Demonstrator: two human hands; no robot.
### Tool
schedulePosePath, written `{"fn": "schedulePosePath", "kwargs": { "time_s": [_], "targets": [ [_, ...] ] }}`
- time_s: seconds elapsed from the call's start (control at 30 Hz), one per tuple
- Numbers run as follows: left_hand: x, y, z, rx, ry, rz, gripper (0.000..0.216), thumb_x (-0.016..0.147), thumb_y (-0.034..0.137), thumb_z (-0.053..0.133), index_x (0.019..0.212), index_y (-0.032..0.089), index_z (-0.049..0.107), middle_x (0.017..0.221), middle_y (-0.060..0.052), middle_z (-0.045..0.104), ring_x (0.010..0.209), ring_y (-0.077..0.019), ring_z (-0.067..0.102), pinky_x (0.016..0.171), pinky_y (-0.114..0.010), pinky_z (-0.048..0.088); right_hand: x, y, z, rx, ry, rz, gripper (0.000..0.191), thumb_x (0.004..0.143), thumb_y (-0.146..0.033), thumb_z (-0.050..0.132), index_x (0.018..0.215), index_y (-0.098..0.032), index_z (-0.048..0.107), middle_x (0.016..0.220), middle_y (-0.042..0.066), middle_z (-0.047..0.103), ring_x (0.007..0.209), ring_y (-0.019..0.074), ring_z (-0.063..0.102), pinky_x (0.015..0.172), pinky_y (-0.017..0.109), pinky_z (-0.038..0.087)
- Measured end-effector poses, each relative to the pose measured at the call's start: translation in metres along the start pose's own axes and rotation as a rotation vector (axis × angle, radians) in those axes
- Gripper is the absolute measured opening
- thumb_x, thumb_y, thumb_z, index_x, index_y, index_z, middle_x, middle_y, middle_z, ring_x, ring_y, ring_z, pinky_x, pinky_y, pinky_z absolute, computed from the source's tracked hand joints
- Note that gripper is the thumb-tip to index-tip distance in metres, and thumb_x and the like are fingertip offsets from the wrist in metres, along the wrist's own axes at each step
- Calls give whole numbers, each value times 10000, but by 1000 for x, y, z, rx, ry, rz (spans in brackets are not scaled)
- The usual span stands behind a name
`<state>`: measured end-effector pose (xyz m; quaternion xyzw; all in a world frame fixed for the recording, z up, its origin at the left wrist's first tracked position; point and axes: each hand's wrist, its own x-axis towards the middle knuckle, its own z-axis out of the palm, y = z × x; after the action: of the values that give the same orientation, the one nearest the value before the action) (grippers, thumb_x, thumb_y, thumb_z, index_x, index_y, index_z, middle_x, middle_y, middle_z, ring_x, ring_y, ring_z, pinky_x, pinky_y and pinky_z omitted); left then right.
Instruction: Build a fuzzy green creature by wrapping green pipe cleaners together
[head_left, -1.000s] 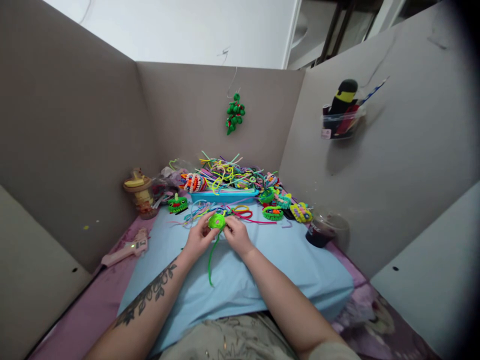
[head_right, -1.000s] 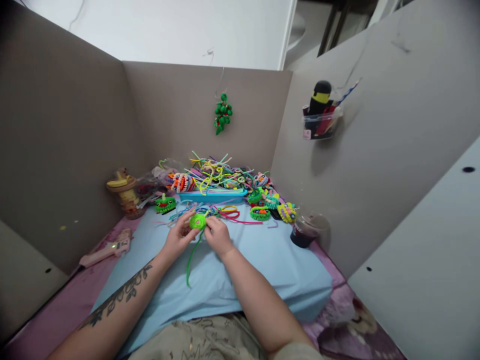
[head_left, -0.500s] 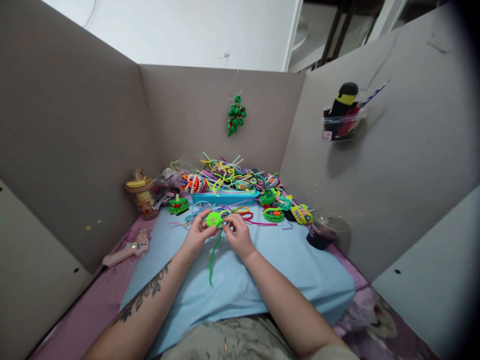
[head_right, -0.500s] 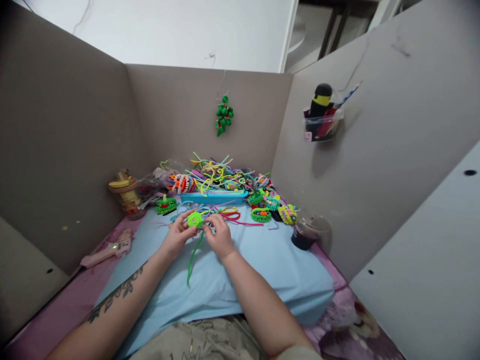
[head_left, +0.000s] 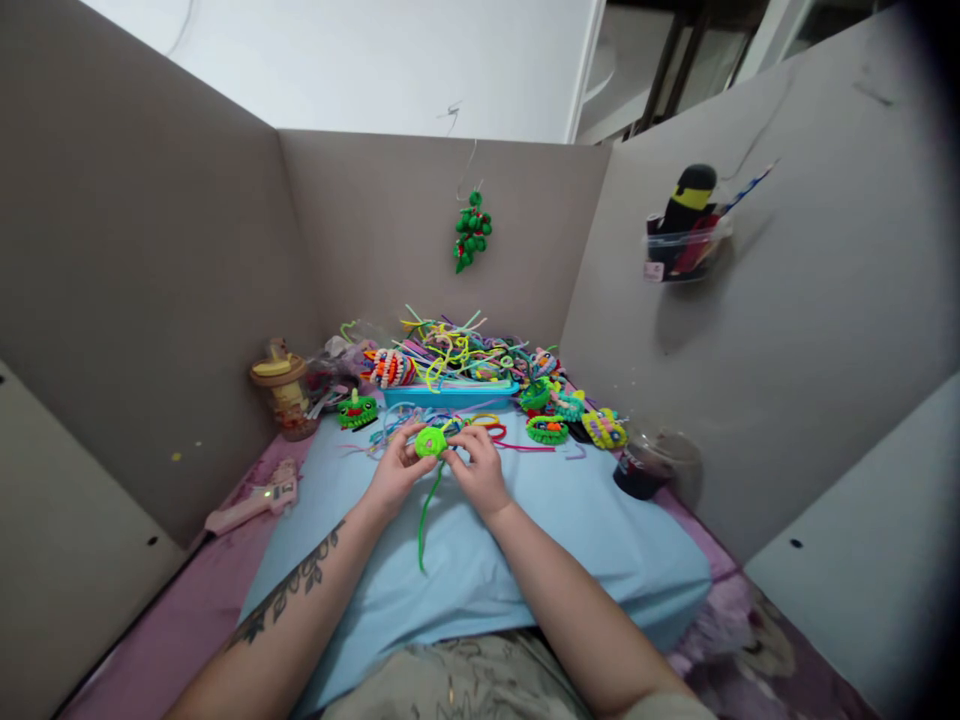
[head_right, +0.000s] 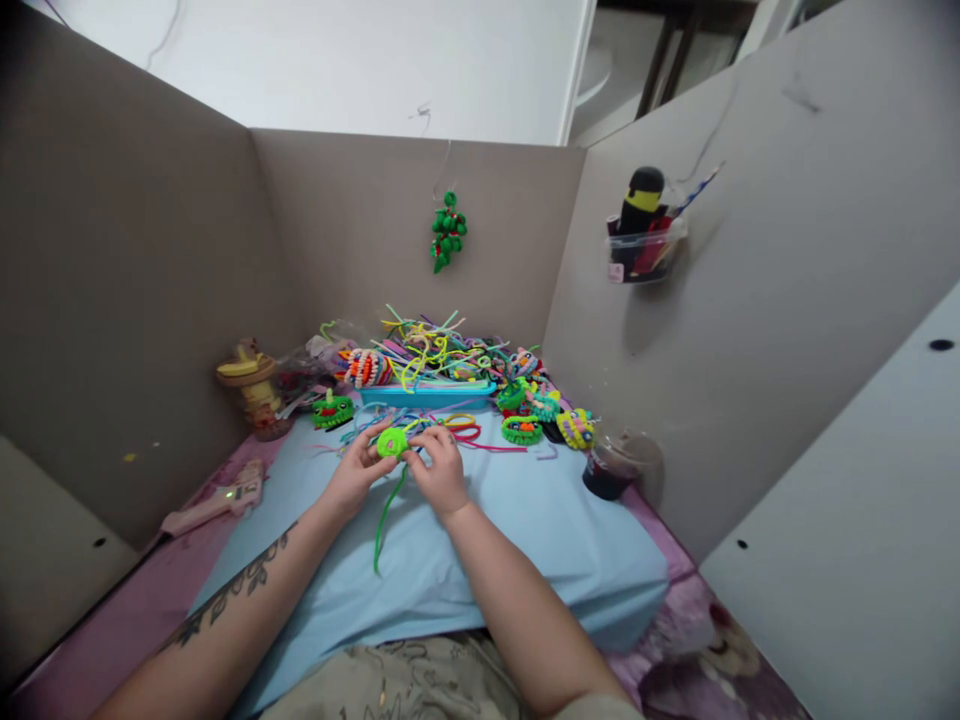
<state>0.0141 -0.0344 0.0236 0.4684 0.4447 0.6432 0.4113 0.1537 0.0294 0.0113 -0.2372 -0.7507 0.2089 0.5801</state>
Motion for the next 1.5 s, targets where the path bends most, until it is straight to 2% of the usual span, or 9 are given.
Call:
{"fn": "schedulePosePath", "kwargs": {
  "time_s": [0.3,0.5,0.63,0.73,0.97,1.13,1.33,1.5],
  "targets": [
    [1,1,-2,39,-4,22,617,613,257,749,1159,170,475,879,-49,671,777,-170,636,702,-275,478,0,4,3,51,-100,37,77,764,-195,608,817,-214,660,884,51,574,875,191,549,816,339,440],
    [0,1,-1,-84,21,-52,700,614,281,757,1230,185,437,933,-50,656,768,-140,622,687,-250,475,4,-2,-4,6,-36,15,149,784,-201,569,928,-209,605,965,62,617,956,211,529,873,365,398],
    [-1,2,-1,-127,-11,-62,697,634,293,752,1244,195,430,962,-51,650,791,-139,620,726,-265,478,8,-5,-8,-22,-95,15,33,778,-202,570,760,-206,597,776,27,619,848,200,523,827,343,389],
    [0,1,-2,-127,-36,-25,681,646,275,748,1244,181,434,957,-56,646,805,-138,611,736,-259,469,10,-5,-9,-14,-127,51,103,760,-194,580,659,-204,564,670,10,574,787,192,502,776,320,390],
    [2,-3,-3,-151,-42,-11,649,643,219,752,1214,172,447,943,-52,650,787,-129,599,719,-240,455,10,0,-7,41,-144,105,112,760,-207,591,651,-201,615,809,27,603,884,190,501,832,330,365],
    [1,-2,-2,-138,1,-34,628,628,216,758,1178,172,459,888,-37,654,736,-123,592,658,-224,446,8,1,-5,58,-147,87,68,764,-242,610,724,-214,656,868,33,595,921,198,495,864,347,356],
    [1,-2,3,-116,33,-41,592,583,215,781,1090,177,479,867,-27,658,695,-123,594,620,-218,436,7,-2,-2,39,-99,101,44,726,-239,647,766,-221,652,888,43,594,931,216,483,850,356,373],
    [0,-2,4,-132,30,-47,598,589,212,777,1099,180,466,870,-23,662,681,-113,595,624,-216,434,5,-2,1,64,-61,141,46,731,-198,624,774,-209,611,845,26,595,882,200,497,832,339,377]
  ]
}}
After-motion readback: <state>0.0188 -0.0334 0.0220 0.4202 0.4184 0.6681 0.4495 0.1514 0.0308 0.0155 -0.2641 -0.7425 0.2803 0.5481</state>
